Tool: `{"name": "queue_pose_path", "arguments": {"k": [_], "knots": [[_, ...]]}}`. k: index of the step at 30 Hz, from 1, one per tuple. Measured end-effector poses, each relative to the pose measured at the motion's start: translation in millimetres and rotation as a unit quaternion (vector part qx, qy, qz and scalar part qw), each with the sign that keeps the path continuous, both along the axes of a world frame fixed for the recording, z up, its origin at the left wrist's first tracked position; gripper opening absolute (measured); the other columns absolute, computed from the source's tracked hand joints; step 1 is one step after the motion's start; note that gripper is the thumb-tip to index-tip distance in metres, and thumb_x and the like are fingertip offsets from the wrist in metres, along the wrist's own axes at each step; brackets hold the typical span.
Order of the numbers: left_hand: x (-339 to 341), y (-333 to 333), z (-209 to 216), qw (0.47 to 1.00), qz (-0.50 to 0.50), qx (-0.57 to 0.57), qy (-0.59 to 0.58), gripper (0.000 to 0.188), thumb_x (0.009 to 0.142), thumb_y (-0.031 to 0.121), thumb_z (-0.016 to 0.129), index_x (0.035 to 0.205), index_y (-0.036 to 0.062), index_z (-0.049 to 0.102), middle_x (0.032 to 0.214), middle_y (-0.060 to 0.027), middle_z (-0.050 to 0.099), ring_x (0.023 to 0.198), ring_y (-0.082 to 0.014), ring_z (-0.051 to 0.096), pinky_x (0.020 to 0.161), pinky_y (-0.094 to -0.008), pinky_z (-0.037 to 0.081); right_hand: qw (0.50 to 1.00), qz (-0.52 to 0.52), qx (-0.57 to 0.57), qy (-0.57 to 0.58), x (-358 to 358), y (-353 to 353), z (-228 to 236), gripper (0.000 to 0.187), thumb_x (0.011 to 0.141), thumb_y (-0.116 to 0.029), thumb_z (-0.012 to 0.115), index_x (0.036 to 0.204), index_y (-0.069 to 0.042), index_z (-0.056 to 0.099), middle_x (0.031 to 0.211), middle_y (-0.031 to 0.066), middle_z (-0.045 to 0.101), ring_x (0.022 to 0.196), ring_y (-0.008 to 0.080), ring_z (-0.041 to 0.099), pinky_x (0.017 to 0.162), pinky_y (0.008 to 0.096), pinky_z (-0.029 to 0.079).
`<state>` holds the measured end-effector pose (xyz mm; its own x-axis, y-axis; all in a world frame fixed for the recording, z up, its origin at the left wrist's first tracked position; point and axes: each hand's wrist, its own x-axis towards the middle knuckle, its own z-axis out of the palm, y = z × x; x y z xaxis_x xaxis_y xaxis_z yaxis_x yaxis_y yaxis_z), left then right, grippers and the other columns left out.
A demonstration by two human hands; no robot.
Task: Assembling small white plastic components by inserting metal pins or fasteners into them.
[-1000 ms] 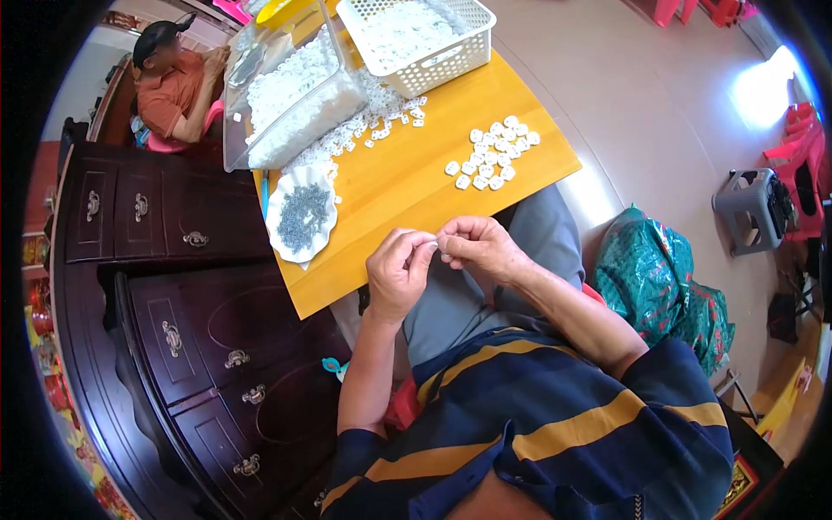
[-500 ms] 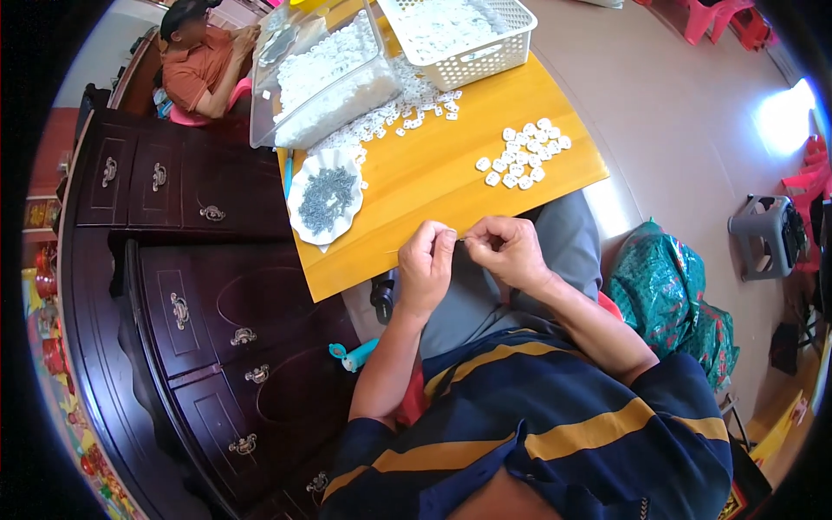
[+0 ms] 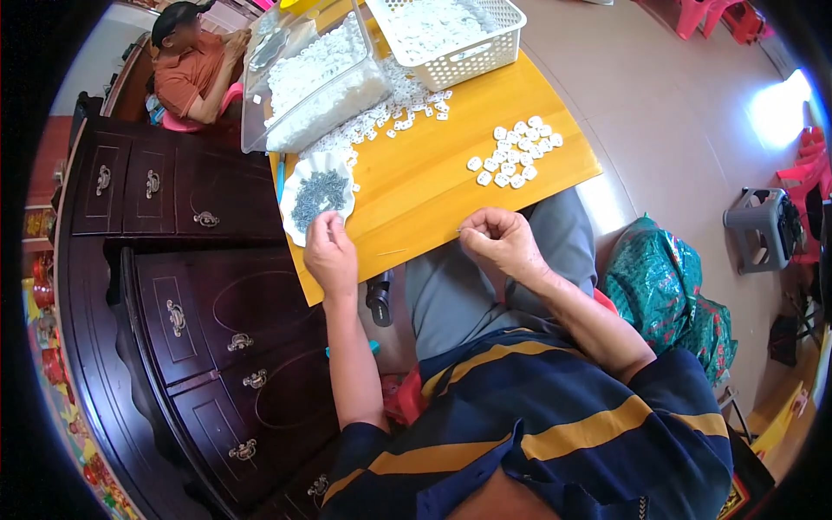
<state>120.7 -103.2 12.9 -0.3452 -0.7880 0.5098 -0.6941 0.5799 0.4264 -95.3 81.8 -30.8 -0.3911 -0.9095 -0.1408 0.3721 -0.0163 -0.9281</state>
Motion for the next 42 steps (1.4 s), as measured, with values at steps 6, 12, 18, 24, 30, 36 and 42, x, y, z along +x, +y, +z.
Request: {"name": "queue_pose_path", "arguments": {"k": [6,12,18,24,30,36,42], "knots": [[-6.0,1.1,4.3,1.0,0.013,0.011,-0.026,0.019,0.093,0.007,0.064,0.11,0.0015,0.069,0.091,-0.0114,0.069,0.077,-0.027,0.068,0.071,-0.0367,0.055,1.0,0.017,0.011,-0.006,0.8,-0.5,-5.1,0.01,0.092,-0.011,0.072,0.092,-0.001,0.07,0.074,-0.0071,0.062,0.067,-0.0006,0.05,0.062,0.0181,0.044],[-46.3,72.2,17.1,0.927,-0.216,0.284,0.12,0.018,0.086,-0.002,0.074,0.104,-0.0002,0.072,0.087,-0.0016,0.066,0.066,-0.0045,0.055,0.058,-0.02,0.043,0.997,0.057,0.046,-0.029,-1.7,-0.8,-3.5,0.012,0.094,-0.014,0.07,0.095,-0.002,0.072,0.077,-0.0011,0.069,0.068,0.0028,0.06,0.063,0.0197,0.05],[-57.3,89.4,12.1,0.921,-0.282,0.245,0.109,0.014,0.083,-0.006,0.075,0.095,-0.0004,0.073,0.081,-0.0039,0.066,0.058,-0.0065,0.052,0.052,-0.0224,0.041,0.992,0.115,0.031,-0.041,-2.3,-0.9,-1.4,0.016,0.097,-0.019,0.07,0.098,-0.003,0.071,0.079,-0.0006,0.069,0.07,0.0044,0.061,0.064,0.0204,0.051],[-61.4,91.7,11.9,0.929,-0.285,0.212,0.107,0.01,0.084,-0.006,0.074,0.091,-0.0001,0.072,0.078,-0.0039,0.065,0.058,-0.0079,0.053,0.052,-0.0233,0.042,0.988,0.139,0.033,-0.064,-5.0,0.2,1.0,0.014,0.097,-0.016,0.069,0.098,-0.001,0.071,0.082,0.0005,0.069,0.073,0.0055,0.062,0.069,0.0213,0.053],[-63.2,93.1,8.6,0.927,-0.247,0.247,0.136,0.005,0.089,-0.003,0.07,0.091,-0.0001,0.067,0.077,-0.0035,0.063,0.058,-0.0081,0.054,0.054,-0.0229,0.044,0.987,0.141,0.027,-0.077,-3.8,-1.0,-0.3,0.015,0.099,-0.014,0.068,0.105,-0.001,0.069,0.086,0.0014,0.07,0.075,0.0061,0.062,0.07,0.0211,0.053],[-60.9,91.9,-1.3,0.917,-0.213,0.299,0.157,0.002,0.093,0.0,0.067,0.094,-0.0009,0.065,0.076,-0.0021,0.062,0.06,-0.0065,0.054,0.057,-0.023,0.045,0.99,0.098,0.003,-0.098,-5.2,-3.3,-5.2,0.013,0.1,-0.007,0.064,0.11,0.001,0.066,0.092,0.0036,0.071,0.076,0.0072,0.063,0.071,0.0222,0.054],[-64.9,95.8,-6.7,0.905,-0.219,0.324,0.167,0.003,0.096,0.003,0.067,0.095,0.0003,0.066,0.078,0.0052,0.06,0.065,-0.0006,0.047,0.058,-0.0184,0.039,0.991,0.088,0.0,-0.102,-4.9,-3.8,-4.3,0.012,0.098,-0.004,0.066,0.109,0.001,0.065,0.093,0.0041,0.072,0.078,0.0073,0.064,0.072,0.0219,0.055]]}}
